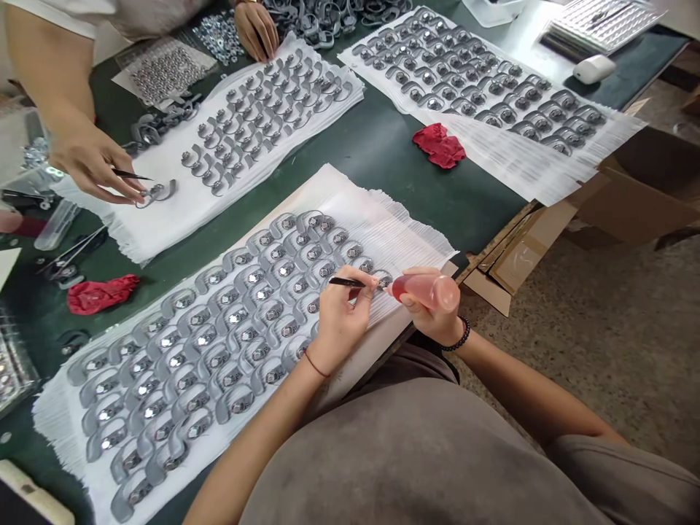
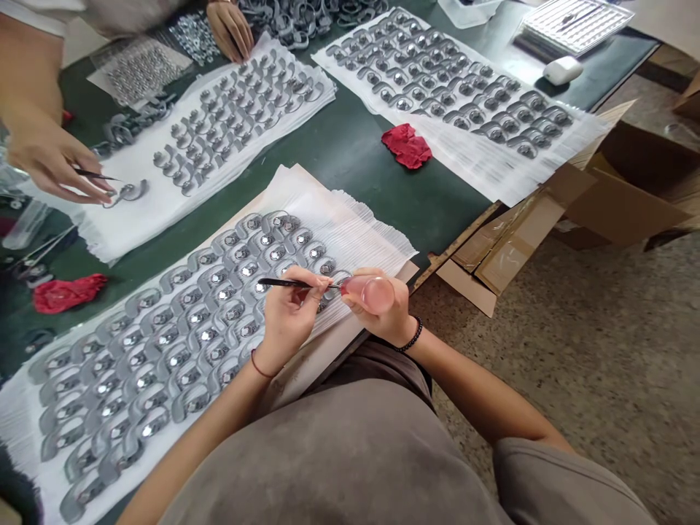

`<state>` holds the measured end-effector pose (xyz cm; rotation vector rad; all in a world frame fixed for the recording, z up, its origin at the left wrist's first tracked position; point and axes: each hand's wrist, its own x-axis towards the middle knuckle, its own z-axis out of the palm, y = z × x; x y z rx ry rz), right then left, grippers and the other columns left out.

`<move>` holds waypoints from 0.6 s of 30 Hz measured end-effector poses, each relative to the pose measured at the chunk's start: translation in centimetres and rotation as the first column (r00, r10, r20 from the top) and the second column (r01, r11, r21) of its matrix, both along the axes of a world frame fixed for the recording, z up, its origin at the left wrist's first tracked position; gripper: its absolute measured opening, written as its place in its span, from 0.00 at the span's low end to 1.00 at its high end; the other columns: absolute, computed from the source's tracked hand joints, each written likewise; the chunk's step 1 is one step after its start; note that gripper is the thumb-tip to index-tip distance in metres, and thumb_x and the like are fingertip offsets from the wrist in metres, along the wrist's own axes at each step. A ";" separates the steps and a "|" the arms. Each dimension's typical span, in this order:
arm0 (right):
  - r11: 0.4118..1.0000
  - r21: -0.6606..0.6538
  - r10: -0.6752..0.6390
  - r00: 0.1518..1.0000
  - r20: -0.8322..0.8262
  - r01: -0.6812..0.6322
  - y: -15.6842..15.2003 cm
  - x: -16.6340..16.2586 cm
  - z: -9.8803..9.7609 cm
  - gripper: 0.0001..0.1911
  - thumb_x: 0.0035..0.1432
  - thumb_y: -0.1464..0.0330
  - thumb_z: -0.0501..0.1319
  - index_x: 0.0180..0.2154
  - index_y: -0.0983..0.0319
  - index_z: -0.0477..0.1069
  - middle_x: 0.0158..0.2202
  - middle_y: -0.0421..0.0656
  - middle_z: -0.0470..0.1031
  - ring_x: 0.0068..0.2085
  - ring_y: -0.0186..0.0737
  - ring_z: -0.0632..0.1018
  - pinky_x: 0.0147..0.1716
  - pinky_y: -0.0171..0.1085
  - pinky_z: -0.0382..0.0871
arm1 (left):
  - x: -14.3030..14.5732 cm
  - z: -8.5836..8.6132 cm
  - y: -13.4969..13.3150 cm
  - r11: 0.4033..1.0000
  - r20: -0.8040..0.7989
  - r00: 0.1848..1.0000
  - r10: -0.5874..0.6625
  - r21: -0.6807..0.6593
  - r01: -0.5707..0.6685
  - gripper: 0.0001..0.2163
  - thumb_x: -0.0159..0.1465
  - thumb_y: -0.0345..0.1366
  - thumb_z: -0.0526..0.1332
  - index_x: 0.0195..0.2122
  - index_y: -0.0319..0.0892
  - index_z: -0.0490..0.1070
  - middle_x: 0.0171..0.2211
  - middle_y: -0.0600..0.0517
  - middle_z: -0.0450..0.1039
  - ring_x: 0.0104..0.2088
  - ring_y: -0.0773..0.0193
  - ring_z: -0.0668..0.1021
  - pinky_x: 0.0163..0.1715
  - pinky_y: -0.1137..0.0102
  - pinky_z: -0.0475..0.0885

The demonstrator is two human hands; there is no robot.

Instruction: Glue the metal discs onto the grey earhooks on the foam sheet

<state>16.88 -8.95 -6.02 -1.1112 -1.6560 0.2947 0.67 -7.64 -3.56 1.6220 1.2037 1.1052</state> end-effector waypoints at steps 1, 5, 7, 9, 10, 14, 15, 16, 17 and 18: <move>1.000 0.009 -0.011 1.000 0.019 0.011 0.0 0.0 0.1 0.13 0.58 0.61 0.59 0.38 0.65 0.66 0.34 0.48 0.74 0.33 0.38 0.77 0.31 0.35 0.75 | 0.0 0.0 0.0 1.000 0.008 1.000 0.002 -0.006 -0.002 0.02 0.62 0.31 0.58 0.32 0.43 0.66 0.32 0.52 0.72 0.36 0.65 0.78 0.33 0.72 0.73; 0.999 0.040 -0.031 0.995 0.094 0.027 0.1 -0.2 0.4 0.13 0.58 0.60 0.58 0.36 0.65 0.67 0.32 0.48 0.75 0.30 0.38 0.78 0.29 0.35 0.74 | 0.1 -0.1 -0.1 1.000 0.014 1.000 0.022 0.000 -0.022 0.02 0.62 0.31 0.58 0.32 0.43 0.66 0.32 0.52 0.72 0.36 0.64 0.78 0.33 0.71 0.74; 0.999 0.043 -0.033 0.994 0.108 0.029 0.1 -0.2 0.5 0.13 0.58 0.60 0.58 0.35 0.65 0.67 0.32 0.48 0.75 0.30 0.38 0.78 0.29 0.34 0.74 | 0.1 -0.1 -0.1 1.000 0.003 1.000 0.021 0.010 -0.021 0.02 0.62 0.30 0.58 0.32 0.43 0.66 0.32 0.52 0.72 0.36 0.65 0.77 0.32 0.72 0.73; 0.999 0.045 -0.036 0.994 0.107 0.031 0.0 -0.2 0.5 0.12 0.58 0.61 0.58 0.34 0.64 0.67 0.32 0.47 0.75 0.30 0.37 0.78 0.30 0.34 0.74 | 0.1 -0.1 -0.1 1.000 -0.005 1.000 0.019 0.020 -0.019 0.02 0.62 0.30 0.58 0.32 0.43 0.66 0.31 0.53 0.72 0.35 0.66 0.77 0.31 0.73 0.73; 0.998 0.045 -0.036 0.994 0.104 0.031 0.0 -0.2 0.5 0.11 0.58 0.62 0.58 0.34 0.64 0.68 0.32 0.46 0.75 0.30 0.36 0.78 0.30 0.34 0.74 | 0.1 -0.1 -0.1 1.000 -0.006 1.000 0.019 0.021 -0.019 0.02 0.62 0.30 0.58 0.32 0.43 0.66 0.31 0.53 0.72 0.35 0.66 0.77 0.31 0.73 0.72; 0.999 0.039 -0.030 0.996 0.082 0.027 0.0 -0.2 0.4 0.08 0.58 0.64 0.58 0.33 0.63 0.68 0.31 0.44 0.75 0.31 0.36 0.77 0.31 0.34 0.74 | 0.1 -0.1 -0.1 1.000 -0.004 1.000 0.019 0.010 -0.019 0.02 0.62 0.30 0.58 0.32 0.43 0.66 0.31 0.53 0.72 0.35 0.66 0.78 0.32 0.73 0.72; 0.999 0.034 -0.032 0.997 0.074 0.030 0.0 -0.2 0.3 0.08 0.58 0.64 0.59 0.34 0.63 0.68 0.32 0.44 0.75 0.32 0.36 0.77 0.31 0.34 0.74 | 0.1 -0.1 -0.1 1.000 0.002 1.000 0.020 0.008 -0.020 0.02 0.62 0.30 0.58 0.32 0.43 0.66 0.31 0.53 0.72 0.35 0.66 0.78 0.32 0.73 0.72; 0.999 0.031 -0.035 0.997 0.066 0.033 0.0 -0.2 0.3 0.07 0.58 0.65 0.59 0.34 0.63 0.68 0.32 0.44 0.75 0.32 0.36 0.77 0.32 0.34 0.74 | 0.1 -0.1 -0.1 1.000 0.008 1.000 0.020 0.007 -0.020 0.02 0.62 0.30 0.58 0.32 0.43 0.66 0.31 0.53 0.72 0.35 0.66 0.78 0.32 0.73 0.72; 0.999 0.026 -0.036 0.998 0.060 0.034 0.0 -0.2 0.2 0.07 0.57 0.65 0.59 0.35 0.63 0.68 0.32 0.44 0.74 0.32 0.36 0.77 0.32 0.34 0.74 | 0.1 -0.1 -0.1 1.000 0.013 1.000 0.019 0.007 -0.019 0.02 0.62 0.30 0.58 0.33 0.43 0.66 0.31 0.53 0.72 0.35 0.66 0.78 0.32 0.73 0.72; 0.999 0.024 -0.038 0.998 0.055 0.037 0.0 -0.2 0.2 0.07 0.57 0.66 0.59 0.35 0.63 0.68 0.32 0.44 0.74 0.32 0.36 0.77 0.32 0.34 0.74 | 0.1 -0.1 -0.1 1.000 0.014 1.000 0.019 0.007 -0.019 0.02 0.62 0.30 0.58 0.33 0.43 0.66 0.32 0.53 0.72 0.35 0.66 0.78 0.32 0.73 0.73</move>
